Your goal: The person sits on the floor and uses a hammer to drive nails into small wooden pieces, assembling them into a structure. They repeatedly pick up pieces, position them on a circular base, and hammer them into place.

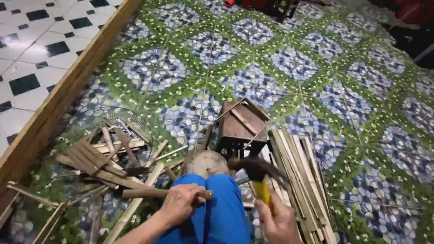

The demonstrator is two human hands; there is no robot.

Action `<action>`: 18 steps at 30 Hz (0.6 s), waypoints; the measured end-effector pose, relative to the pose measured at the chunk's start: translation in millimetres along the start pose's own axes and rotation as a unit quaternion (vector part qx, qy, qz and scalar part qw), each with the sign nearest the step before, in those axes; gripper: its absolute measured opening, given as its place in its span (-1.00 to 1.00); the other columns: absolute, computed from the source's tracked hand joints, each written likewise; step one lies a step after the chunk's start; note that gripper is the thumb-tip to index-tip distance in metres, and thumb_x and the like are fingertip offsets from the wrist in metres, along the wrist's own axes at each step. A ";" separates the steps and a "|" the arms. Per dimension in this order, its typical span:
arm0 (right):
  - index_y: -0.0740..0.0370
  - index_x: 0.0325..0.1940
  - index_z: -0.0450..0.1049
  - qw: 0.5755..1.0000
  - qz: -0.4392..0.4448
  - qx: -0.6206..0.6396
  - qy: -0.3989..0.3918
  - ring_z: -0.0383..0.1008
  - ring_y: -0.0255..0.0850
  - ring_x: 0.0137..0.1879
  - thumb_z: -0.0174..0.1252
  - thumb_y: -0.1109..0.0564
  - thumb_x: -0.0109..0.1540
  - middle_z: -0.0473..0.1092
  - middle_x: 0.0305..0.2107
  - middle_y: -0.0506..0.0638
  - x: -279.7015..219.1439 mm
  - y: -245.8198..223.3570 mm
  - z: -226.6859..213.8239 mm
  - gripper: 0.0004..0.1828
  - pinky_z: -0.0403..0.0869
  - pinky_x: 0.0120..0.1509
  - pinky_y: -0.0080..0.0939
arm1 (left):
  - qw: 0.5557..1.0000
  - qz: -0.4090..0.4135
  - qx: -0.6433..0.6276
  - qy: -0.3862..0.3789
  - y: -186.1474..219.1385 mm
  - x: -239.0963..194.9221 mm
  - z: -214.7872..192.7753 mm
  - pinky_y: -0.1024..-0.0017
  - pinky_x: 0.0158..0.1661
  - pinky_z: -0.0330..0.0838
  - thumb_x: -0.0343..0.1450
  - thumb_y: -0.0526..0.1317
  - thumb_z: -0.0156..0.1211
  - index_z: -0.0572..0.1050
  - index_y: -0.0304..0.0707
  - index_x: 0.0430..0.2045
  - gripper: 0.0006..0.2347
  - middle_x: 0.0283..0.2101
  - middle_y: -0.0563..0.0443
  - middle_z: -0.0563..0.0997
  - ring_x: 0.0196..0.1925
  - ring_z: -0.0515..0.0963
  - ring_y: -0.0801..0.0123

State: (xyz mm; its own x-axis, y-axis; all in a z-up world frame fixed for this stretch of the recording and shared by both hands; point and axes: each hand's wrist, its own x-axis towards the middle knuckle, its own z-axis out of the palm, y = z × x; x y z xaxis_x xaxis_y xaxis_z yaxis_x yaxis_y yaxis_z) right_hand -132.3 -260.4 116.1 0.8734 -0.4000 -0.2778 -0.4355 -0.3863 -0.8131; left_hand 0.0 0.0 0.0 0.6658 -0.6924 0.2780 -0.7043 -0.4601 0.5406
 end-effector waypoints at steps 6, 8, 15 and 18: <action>-0.03 0.39 0.32 0.948 0.153 -0.193 -0.203 0.62 -0.31 -0.19 0.12 -0.05 0.36 0.58 -0.15 -0.05 6.9 -5.0 32.7 -0.51 0.60 -0.06 -0.35 | 1.000 -0.004 -0.004 -0.003 -4.5 -0.5 7.0 0.13 -0.43 0.39 0.40 -0.23 0.17 0.54 -0.03 -0.28 -0.92 -0.43 -0.01 0.56 -0.46 0.54 0.05; -0.22 0.35 0.35 0.951 0.116 -0.237 -0.162 0.66 -0.22 -0.14 0.20 -0.24 0.26 0.59 -0.19 0.00 33.2 86.3 52.2 -0.42 0.60 0.00 -0.29 | 1.000 -0.006 0.003 -0.009 -4.1 1.7 7.5 0.10 -0.45 0.36 0.41 -0.20 0.24 0.52 -0.07 -0.30 -0.92 -0.45 -0.03 0.53 -0.46 0.51 0.02; -0.14 -0.03 0.64 0.979 0.040 -0.082 0.183 0.49 -0.14 -0.57 0.09 -0.34 0.12 0.41 -0.78 0.02 -36.0 -49.0 11.3 -0.52 0.39 -0.36 -0.18 | 0.999 -0.020 -0.010 -0.029 -1.5 -1.5 4.7 0.07 -0.46 0.33 0.42 -0.19 0.35 0.53 -0.14 -0.30 -0.88 -0.45 -0.03 0.51 -0.48 0.45 0.08; -0.11 0.12 0.53 0.958 0.217 -0.106 0.156 0.63 -0.07 -0.20 0.04 -0.37 0.20 0.58 -0.39 0.04 -33.2 -22.3 19.1 -0.46 0.58 -0.06 -0.06 | 1.000 -0.013 0.001 0.003 -3.6 0.4 9.1 0.12 -0.53 0.31 0.40 -0.19 0.35 0.53 -0.13 -0.38 -0.89 -0.50 0.01 0.52 -0.55 0.45 0.13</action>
State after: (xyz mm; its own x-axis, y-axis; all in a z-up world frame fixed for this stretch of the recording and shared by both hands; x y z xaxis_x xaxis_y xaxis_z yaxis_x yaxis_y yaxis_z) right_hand -147.4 -222.6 133.8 0.5075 -0.7766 -0.3732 -0.8056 -0.2741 -0.5252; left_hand 0.6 -3.6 -9.1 0.6857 -0.6768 0.2677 -0.6865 -0.4792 0.5469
